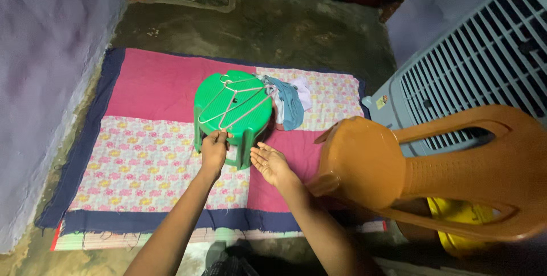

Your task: The person organizes plastic hangers by removing them from a metal cabinet and stacking them on a green stool.

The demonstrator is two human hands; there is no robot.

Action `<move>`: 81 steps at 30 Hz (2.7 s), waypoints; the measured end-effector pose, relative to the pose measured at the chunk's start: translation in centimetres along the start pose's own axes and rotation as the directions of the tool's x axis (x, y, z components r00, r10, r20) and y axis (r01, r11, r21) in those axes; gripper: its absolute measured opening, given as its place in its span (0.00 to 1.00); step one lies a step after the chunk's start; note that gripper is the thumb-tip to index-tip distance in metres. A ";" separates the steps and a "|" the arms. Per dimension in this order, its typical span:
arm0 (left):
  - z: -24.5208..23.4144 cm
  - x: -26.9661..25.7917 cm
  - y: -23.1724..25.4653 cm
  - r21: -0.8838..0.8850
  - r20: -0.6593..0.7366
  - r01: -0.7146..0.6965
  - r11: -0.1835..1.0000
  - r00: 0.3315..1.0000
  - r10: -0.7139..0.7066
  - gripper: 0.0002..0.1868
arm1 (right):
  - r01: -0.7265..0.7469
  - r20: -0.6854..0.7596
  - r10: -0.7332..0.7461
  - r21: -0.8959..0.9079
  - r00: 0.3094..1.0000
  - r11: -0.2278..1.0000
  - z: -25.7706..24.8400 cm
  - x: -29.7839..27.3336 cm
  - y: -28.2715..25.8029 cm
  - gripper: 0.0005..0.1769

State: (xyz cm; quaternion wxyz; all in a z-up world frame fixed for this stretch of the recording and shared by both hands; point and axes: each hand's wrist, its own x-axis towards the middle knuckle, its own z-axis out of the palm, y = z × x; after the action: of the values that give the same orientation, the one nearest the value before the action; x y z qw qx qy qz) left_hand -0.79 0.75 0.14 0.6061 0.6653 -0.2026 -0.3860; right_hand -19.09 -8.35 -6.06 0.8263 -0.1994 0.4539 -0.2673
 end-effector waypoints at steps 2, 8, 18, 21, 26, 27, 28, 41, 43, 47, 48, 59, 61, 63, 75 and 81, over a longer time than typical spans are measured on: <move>0.3 -0.8 -0.3 -0.008 0.011 -0.032 0.999 0.999 0.032 0.19 | 0.001 -0.002 -0.001 0.007 1.000 1.000 -0.3 -1.4 0.3 0.23; 0.9 -3.3 -0.8 -0.030 0.085 -0.063 0.998 0.994 0.065 0.20 | 0.024 -0.010 -0.024 0.051 1.000 0.998 -2.0 -4.6 1.3 0.21; 1.4 -9.2 -0.9 -0.006 0.215 0.014 1.000 0.976 -0.012 0.18 | 0.107 -0.058 -0.100 0.131 0.993 0.986 -5.5 -11.2 4.0 0.19; 1.8 -10.8 -1.9 -0.089 0.290 -0.061 0.994 0.953 0.084 0.21 | 0.133 -0.120 -0.115 0.156 0.986 0.979 -6.3 -14.3 4.9 0.19; 2.3 -14.5 -2.2 -0.004 0.359 -0.039 0.999 0.933 0.038 0.21 | 0.180 -0.157 -0.147 0.224 0.977 0.958 -8.4 -19.0 7.5 0.18; 2.5 -15.3 -2.2 0.026 0.361 -0.014 1.000 0.932 0.004 0.20 | 0.188 -0.160 -0.155 0.219 0.975 0.957 -8.9 -19.8 8.0 0.19; 2.6 -16.0 -2.2 0.033 0.376 -0.014 0.999 0.927 0.001 0.20 | 0.197 -0.170 -0.160 0.230 0.972 0.953 -9.4 -20.5 8.4 0.19; 8.5 -24.8 -6.8 0.063 0.574 0.001 0.998 0.818 -0.037 0.21 | 0.320 -0.292 -0.222 0.351 0.930 0.880 -19.2 -29.2 12.0 0.19; 10.0 -26.4 -7.4 0.074 0.598 0.023 0.997 0.799 -0.063 0.20 | 0.341 -0.328 -0.222 0.369 0.918 0.865 -20.8 -30.9 11.9 0.19; 13.5 -29.7 -8.8 0.080 0.658 0.027 0.996 0.749 -0.073 0.21 | 0.391 -0.385 -0.236 0.398 0.892 0.830 -24.3 -34.8 11.7 0.19; 14.5 -30.7 -9.2 0.059 0.683 0.023 0.998 0.728 -0.057 0.21 | 0.402 -0.412 -0.227 0.409 0.882 0.819 -25.3 -35.8 11.7 0.19; 25.2 -44.9 -10.7 0.110 0.830 0.004 0.994 0.550 -0.094 0.22 | 0.515 -0.517 -0.280 0.394 0.809 0.761 -35.9 -48.9 12.6 0.18; 26.8 -47.4 -10.4 0.176 0.833 -0.024 0.984 0.536 -0.136 0.21 | 0.537 -0.536 -0.291 0.388 0.793 0.749 -37.5 -51.2 12.8 0.18; 28.1 -49.8 -10.7 0.211 0.839 -0.027 0.977 0.518 -0.166 0.20 | 0.569 -0.561 -0.306 0.385 0.769 0.726 -38.9 -53.5 13.1 0.19; 34.2 -62.6 -9.9 0.286 0.912 -0.146 0.947 0.345 -0.222 0.21 | 0.701 -0.695 -0.314 0.380 0.647 0.604 -47.9 -64.7 15.4 0.17; 39.4 -67.0 -12.3 0.182 0.971 -0.100 0.978 0.176 -0.163 0.19 | 0.765 -0.735 -0.327 0.389 0.594 0.513 -51.7 -68.9 16.0 0.15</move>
State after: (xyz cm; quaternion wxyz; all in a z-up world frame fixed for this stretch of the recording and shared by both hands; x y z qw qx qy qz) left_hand -74.67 26.84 7.52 0.2547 0.3243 -0.5685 -0.7119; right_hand -89.85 42.54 2.81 0.5198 0.0655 0.4561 -0.7193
